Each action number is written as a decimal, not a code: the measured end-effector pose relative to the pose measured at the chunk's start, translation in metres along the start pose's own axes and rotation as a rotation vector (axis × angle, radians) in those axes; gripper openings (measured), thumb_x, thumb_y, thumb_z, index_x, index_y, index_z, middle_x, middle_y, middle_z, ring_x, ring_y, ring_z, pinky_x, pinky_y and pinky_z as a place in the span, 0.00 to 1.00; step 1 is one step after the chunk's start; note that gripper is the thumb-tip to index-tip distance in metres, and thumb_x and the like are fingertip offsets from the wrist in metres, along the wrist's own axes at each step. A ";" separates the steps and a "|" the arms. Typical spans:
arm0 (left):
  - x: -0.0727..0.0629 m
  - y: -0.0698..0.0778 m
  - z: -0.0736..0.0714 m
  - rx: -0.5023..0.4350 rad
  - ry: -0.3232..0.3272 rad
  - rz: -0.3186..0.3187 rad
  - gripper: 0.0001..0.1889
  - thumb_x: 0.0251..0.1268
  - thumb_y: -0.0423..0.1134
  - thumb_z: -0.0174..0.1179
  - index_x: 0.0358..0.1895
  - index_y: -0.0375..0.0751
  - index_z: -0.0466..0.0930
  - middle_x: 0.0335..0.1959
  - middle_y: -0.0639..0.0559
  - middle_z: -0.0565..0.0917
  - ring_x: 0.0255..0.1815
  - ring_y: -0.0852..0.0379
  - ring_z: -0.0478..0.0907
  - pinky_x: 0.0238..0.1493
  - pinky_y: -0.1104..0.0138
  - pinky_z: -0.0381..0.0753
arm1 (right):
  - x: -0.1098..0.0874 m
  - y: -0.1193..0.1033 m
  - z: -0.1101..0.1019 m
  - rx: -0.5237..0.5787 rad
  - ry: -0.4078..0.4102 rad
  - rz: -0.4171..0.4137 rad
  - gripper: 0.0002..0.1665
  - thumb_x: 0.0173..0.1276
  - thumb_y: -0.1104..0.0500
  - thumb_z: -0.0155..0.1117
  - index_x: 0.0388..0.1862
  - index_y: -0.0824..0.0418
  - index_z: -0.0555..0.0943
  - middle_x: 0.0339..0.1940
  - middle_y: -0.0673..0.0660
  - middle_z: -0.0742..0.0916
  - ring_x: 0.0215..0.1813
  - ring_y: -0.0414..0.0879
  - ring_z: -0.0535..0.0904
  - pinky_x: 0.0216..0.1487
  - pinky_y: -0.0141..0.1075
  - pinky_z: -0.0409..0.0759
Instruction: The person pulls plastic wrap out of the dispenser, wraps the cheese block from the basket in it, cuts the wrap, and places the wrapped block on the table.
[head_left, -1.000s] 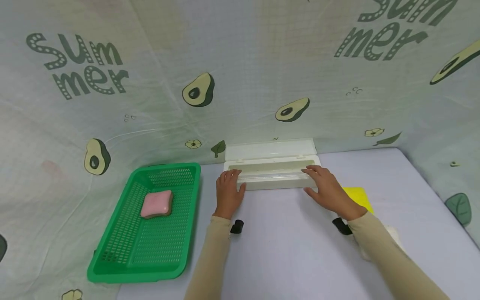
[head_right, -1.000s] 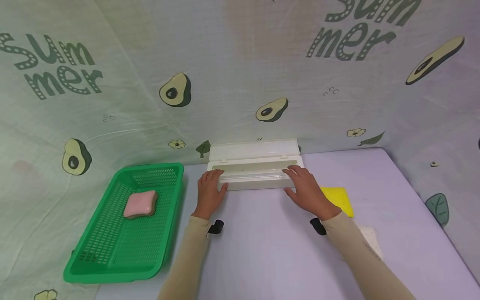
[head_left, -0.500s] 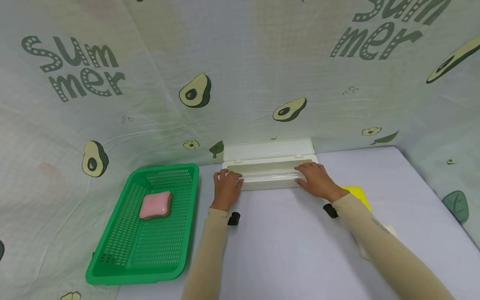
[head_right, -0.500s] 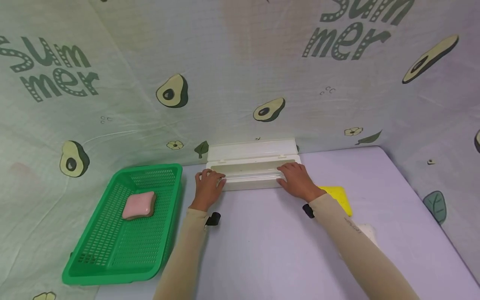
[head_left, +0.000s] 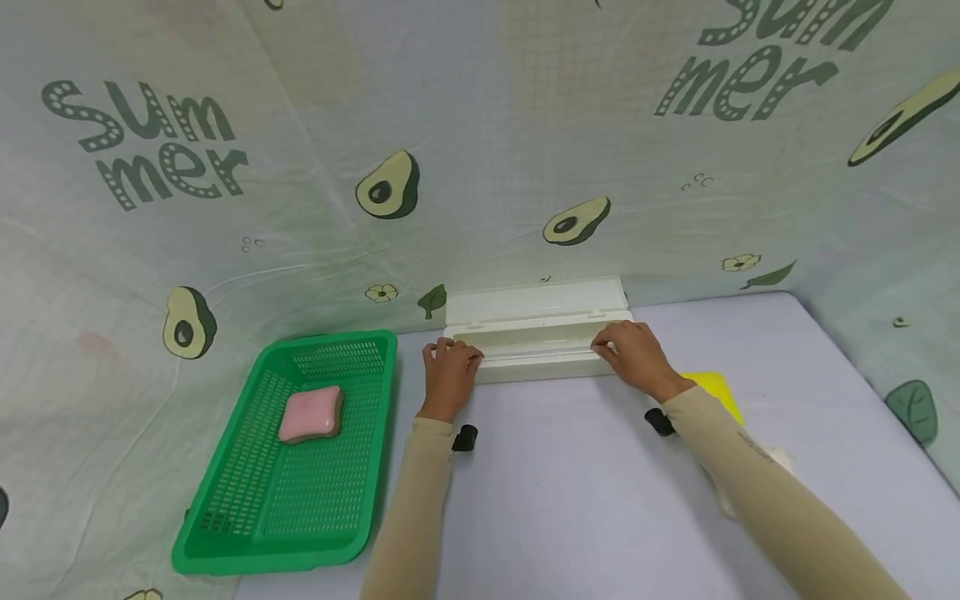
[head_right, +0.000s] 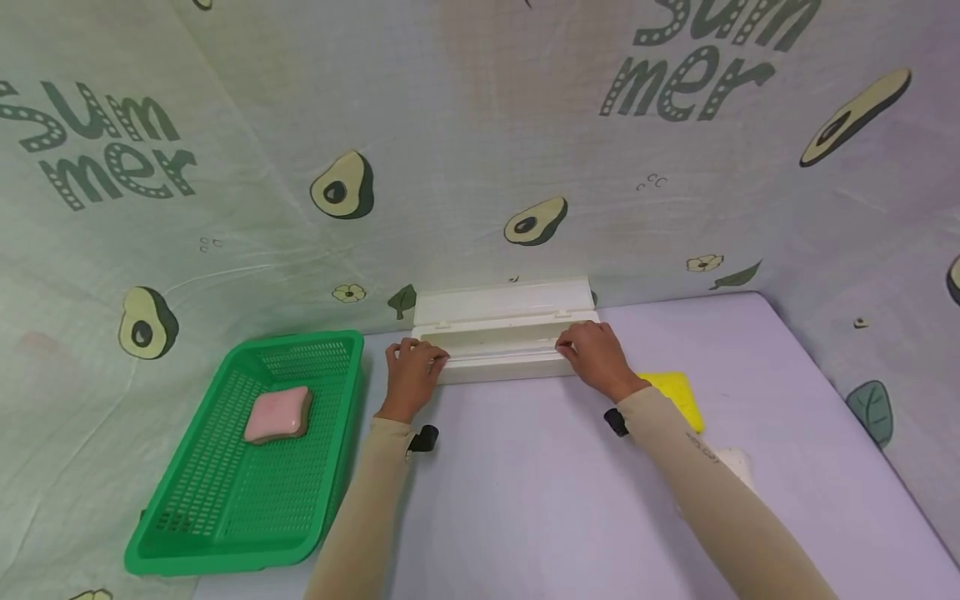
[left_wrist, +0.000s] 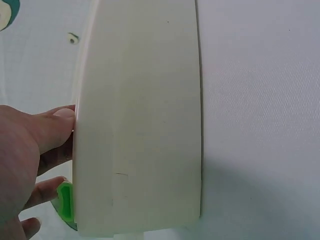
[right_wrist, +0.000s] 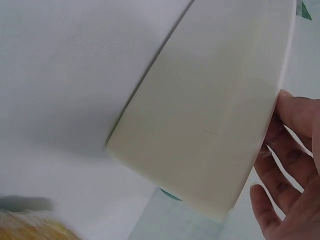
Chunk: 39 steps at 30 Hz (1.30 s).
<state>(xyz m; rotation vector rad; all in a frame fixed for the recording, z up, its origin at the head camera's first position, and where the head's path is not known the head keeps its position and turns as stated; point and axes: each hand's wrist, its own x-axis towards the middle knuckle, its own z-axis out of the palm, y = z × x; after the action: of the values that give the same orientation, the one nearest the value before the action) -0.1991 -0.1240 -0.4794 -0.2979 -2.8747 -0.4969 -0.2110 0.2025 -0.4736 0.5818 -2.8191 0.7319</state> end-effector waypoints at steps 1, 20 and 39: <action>0.000 0.000 0.000 0.006 0.012 0.005 0.08 0.74 0.38 0.67 0.48 0.46 0.93 0.47 0.49 0.91 0.62 0.44 0.75 0.68 0.45 0.63 | 0.000 0.000 0.001 0.000 0.007 -0.002 0.03 0.70 0.68 0.72 0.41 0.66 0.91 0.41 0.61 0.92 0.52 0.62 0.84 0.61 0.60 0.74; -0.002 -0.002 -0.003 0.118 0.180 0.103 0.08 0.69 0.36 0.71 0.46 0.50 0.94 0.40 0.52 0.91 0.51 0.48 0.78 0.62 0.48 0.69 | -0.002 -0.002 -0.003 -0.056 0.036 -0.029 0.05 0.70 0.69 0.72 0.44 0.66 0.88 0.42 0.60 0.91 0.46 0.58 0.83 0.58 0.55 0.76; -0.002 -0.013 0.000 0.136 0.250 0.117 0.05 0.67 0.41 0.73 0.44 0.50 0.94 0.39 0.53 0.91 0.48 0.48 0.79 0.63 0.49 0.71 | -0.005 0.002 -0.010 -0.128 0.117 -0.129 0.09 0.64 0.72 0.75 0.41 0.63 0.90 0.39 0.58 0.90 0.48 0.59 0.82 0.50 0.53 0.77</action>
<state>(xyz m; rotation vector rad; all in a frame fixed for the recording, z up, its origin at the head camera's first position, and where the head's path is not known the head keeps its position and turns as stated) -0.2004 -0.1365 -0.4838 -0.3520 -2.6148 -0.2932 -0.2065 0.2102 -0.4672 0.6683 -2.6685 0.5391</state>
